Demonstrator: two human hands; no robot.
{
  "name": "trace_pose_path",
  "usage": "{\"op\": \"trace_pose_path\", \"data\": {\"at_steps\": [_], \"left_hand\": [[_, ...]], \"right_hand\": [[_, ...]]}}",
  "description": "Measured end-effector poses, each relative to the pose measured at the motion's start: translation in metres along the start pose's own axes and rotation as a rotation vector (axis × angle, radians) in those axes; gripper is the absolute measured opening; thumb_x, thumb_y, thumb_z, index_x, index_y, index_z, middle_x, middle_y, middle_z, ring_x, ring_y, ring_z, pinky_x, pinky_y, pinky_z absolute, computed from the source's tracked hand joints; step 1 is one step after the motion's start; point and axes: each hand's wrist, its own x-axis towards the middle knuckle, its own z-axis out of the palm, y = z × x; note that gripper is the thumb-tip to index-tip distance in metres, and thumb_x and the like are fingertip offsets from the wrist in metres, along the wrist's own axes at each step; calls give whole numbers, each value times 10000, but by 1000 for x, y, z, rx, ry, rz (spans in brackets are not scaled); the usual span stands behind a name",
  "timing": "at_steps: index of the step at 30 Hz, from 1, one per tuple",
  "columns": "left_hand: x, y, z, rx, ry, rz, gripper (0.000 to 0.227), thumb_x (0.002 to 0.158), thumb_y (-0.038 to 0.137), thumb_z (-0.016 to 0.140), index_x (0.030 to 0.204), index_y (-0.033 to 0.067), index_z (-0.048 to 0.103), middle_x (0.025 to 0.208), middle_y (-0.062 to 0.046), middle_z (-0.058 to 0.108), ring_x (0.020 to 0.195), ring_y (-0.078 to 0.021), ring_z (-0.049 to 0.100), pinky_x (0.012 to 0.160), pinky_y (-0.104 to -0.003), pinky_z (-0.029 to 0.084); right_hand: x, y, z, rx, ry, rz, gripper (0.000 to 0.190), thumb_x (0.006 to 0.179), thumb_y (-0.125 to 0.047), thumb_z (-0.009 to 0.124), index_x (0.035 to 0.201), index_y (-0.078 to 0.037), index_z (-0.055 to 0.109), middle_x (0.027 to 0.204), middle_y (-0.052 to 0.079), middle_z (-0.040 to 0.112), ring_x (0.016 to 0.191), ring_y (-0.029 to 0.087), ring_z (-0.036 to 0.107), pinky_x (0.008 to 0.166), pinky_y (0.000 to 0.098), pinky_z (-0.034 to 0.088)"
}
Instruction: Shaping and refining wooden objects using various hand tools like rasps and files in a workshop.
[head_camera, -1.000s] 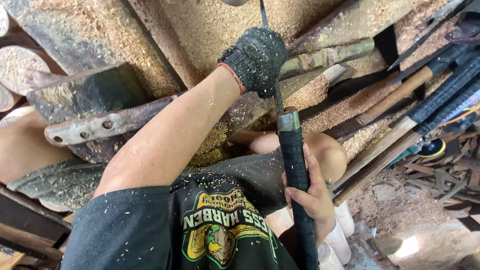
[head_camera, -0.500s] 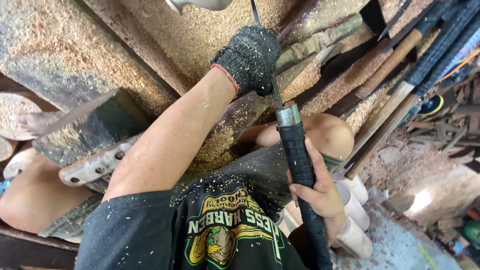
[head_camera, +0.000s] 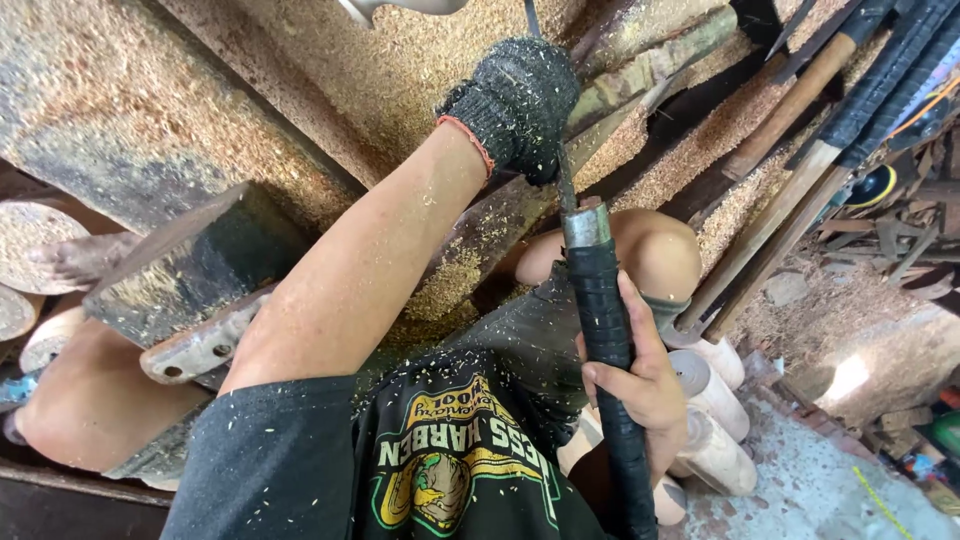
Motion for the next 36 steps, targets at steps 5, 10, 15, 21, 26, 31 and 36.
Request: {"op": "trace_pose_path", "data": {"at_steps": [5,10,15,21,26,31,36], "left_hand": [[-8,4,-5,-2,-27,-74,424,587,409,910,851,94,805,875,-178,731,844,-351,726,772,-449,594],[-8,6,-2,-30,-12,-124,371,601,383,901,830,108,805,846,-164,734,828,-330,725,768,-432,588],[-4,7,3,37,-35,-136,403,624,431,903,828,100,800,835,-153,728,820,-331,728,754,-427,588],[-2,9,5,67,66,-167,441,566,464,922,823,129,795,827,-134,731,821,-324,725,743,-420,579],[-1,9,11,80,52,-186,435,549,467,929,824,151,810,834,-119,731,830,-318,725,741,-412,580],[-4,13,6,90,-12,-244,425,579,467,918,829,140,812,823,-120,728,784,-307,728,711,-400,586],[-4,13,6,113,-3,-259,430,569,467,923,828,144,810,821,-118,727,783,-306,724,710,-401,584]], "right_hand": [[4,-17,-18,49,-156,-1,1115,763,102,674,1664,-225,104,954,227,594,544,194,599,463,282,502],[10,-25,-36,109,-220,27,1136,746,104,659,1681,-206,93,981,258,602,574,210,610,487,290,509],[17,-27,-51,71,-264,42,1136,740,115,638,1679,-205,86,971,255,598,597,219,622,509,298,523],[23,-23,-62,167,-288,28,1138,759,114,654,1709,-205,114,991,254,584,609,195,610,512,278,504],[28,-23,-66,201,-298,62,1112,774,98,659,1682,-242,115,1020,245,560,601,197,606,481,279,512],[31,-25,-66,193,-289,61,1112,766,82,655,1686,-242,123,1011,248,563,564,195,601,446,267,500],[36,-27,-66,198,-280,79,1115,761,76,654,1691,-249,132,1010,254,563,561,188,597,450,269,502]]}}
